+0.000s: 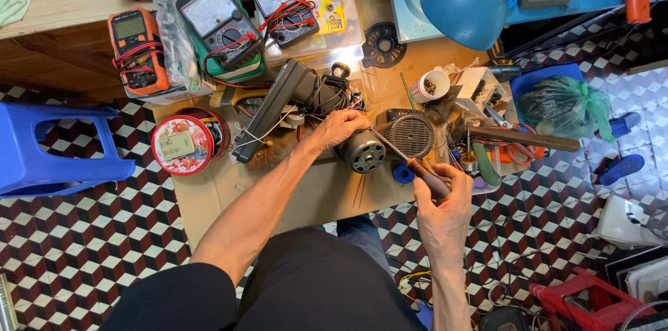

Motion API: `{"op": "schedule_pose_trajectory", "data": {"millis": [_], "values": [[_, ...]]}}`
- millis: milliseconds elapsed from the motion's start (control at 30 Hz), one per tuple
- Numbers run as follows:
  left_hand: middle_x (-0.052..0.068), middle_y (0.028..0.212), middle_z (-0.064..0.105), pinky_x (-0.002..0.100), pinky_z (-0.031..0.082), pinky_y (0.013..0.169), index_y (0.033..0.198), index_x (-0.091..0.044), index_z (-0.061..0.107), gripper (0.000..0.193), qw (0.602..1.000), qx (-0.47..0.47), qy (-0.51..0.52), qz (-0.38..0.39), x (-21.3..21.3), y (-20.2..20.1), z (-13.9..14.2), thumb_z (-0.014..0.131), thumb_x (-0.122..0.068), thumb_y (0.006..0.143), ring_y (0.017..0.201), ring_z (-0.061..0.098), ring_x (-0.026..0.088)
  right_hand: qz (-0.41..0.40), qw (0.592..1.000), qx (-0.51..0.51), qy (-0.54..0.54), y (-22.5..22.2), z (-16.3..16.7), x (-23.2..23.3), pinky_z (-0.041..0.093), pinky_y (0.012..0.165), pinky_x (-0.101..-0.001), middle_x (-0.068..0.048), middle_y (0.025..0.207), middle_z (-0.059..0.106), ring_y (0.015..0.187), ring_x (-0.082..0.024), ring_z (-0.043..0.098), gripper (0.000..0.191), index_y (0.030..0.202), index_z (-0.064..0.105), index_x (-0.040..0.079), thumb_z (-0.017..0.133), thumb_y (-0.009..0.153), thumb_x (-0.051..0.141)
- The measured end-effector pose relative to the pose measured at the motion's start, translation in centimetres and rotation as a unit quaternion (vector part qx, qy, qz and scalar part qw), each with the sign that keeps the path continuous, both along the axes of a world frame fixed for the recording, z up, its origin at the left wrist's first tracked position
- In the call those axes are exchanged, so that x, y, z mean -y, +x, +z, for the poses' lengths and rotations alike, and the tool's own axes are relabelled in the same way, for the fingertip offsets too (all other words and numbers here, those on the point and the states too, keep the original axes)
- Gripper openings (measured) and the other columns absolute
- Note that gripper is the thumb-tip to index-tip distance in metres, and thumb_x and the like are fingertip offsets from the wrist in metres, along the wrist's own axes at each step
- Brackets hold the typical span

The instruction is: The person disassembles a small electric motor, inspects the internal windings and rotor, and reassembles the components. They use a screwdriver to remove screws and handle wires and motor parts on a cluttered workbench.

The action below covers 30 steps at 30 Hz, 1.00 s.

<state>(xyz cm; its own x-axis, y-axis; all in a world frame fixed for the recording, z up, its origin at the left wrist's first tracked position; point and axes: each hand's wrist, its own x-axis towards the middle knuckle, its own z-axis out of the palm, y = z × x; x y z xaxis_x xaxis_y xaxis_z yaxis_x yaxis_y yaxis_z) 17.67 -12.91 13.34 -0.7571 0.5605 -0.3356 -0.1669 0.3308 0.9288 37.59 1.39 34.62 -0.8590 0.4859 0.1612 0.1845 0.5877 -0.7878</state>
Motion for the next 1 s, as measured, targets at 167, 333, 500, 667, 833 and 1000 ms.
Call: {"op": "schedule_pose_trajectory", "data": {"millis": [167, 333, 500, 667, 833, 1000], "values": [[0.005, 0.091, 0.078, 0.03, 0.054, 0.076, 0.094, -0.004, 0.081, 0.041, 0.998, 0.04, 0.029, 0.031, -0.7, 0.1, -0.4, 0.073, -0.043, 0.084, 0.083, 0.067, 0.013, -0.155, 0.961, 0.199, -0.111, -0.5, 0.1, 0.7, 0.05, 0.06, -0.0349, -0.017, 0.086, 0.068, 0.067, -0.019, 0.063, 0.032, 0.121, 0.065, 0.004, 0.063, 0.101, 0.03], [0.008, 0.085, 0.074, 0.031, 0.052, 0.073, 0.094, -0.004, 0.081, 0.041, 0.998, 0.052, -0.01, -0.016, -0.5, -0.5, -0.8, 0.072, -0.044, 0.086, 0.079, 0.066, 0.015, 0.025, 0.999, -0.005, 0.026, 0.0, 0.6, -0.1, 0.055, 0.063, -0.0299, -0.015, 0.105, 0.055, 0.081, -0.016, 0.064, 0.037, 0.117, 0.059, -0.006, 0.07, 0.096, 0.022], [0.006, 0.085, 0.074, 0.03, 0.052, 0.073, 0.096, -0.005, 0.08, 0.041, 0.998, 0.061, 0.009, -0.015, -0.6, -0.4, -1.4, 0.072, -0.043, 0.086, 0.079, 0.066, 0.014, -0.135, 0.977, 0.156, -0.057, 0.0, -0.2, 0.3, 0.052, 0.064, -0.031, -0.01, 0.091, 0.069, 0.073, -0.017, 0.065, 0.033, 0.115, 0.068, 0.003, 0.069, 0.099, 0.032], [0.008, 0.086, 0.072, 0.032, 0.05, 0.072, 0.096, -0.001, 0.079, 0.042, 0.997, 0.079, 0.01, -0.011, -0.6, -0.1, -1.9, 0.072, -0.042, 0.089, 0.079, 0.062, 0.016, -0.074, 0.983, 0.167, -0.013, 0.2, -0.3, -0.4, 0.054, 0.065, -0.0304, -0.013, 0.092, 0.07, 0.076, -0.016, 0.068, 0.031, 0.118, 0.067, 0.005, 0.071, 0.098, 0.028], [0.008, 0.097, 0.076, 0.032, 0.053, 0.079, 0.104, -0.004, 0.078, 0.043, 0.998, 0.066, 0.011, -0.017, -0.5, 0.1, -1.9, 0.07, -0.043, 0.087, 0.089, 0.067, 0.016, 0.044, 0.992, 0.043, 0.112, 0.6, 0.0, -0.8, 0.055, 0.065, -0.0292, -0.013, 0.097, 0.07, 0.078, -0.015, 0.067, 0.031, 0.114, 0.066, 0.0, 0.074, 0.095, 0.023], [0.012, 0.127, 0.071, 0.034, 0.051, 0.094, 0.103, -0.001, 0.078, 0.046, 1.0, 0.017, 0.024, 0.008, -0.6, 0.8, -2.1, 0.07, -0.043, 0.088, 0.107, 0.068, 0.021, -0.056, 0.984, 0.163, -0.044, -0.3, 0.4, -0.5, 0.051, 0.055, -0.0274, -0.005, 0.076, 0.072, 0.063, -0.011, 0.065, 0.031, 0.108, 0.07, 0.002, 0.075, 0.091, 0.027]]}}
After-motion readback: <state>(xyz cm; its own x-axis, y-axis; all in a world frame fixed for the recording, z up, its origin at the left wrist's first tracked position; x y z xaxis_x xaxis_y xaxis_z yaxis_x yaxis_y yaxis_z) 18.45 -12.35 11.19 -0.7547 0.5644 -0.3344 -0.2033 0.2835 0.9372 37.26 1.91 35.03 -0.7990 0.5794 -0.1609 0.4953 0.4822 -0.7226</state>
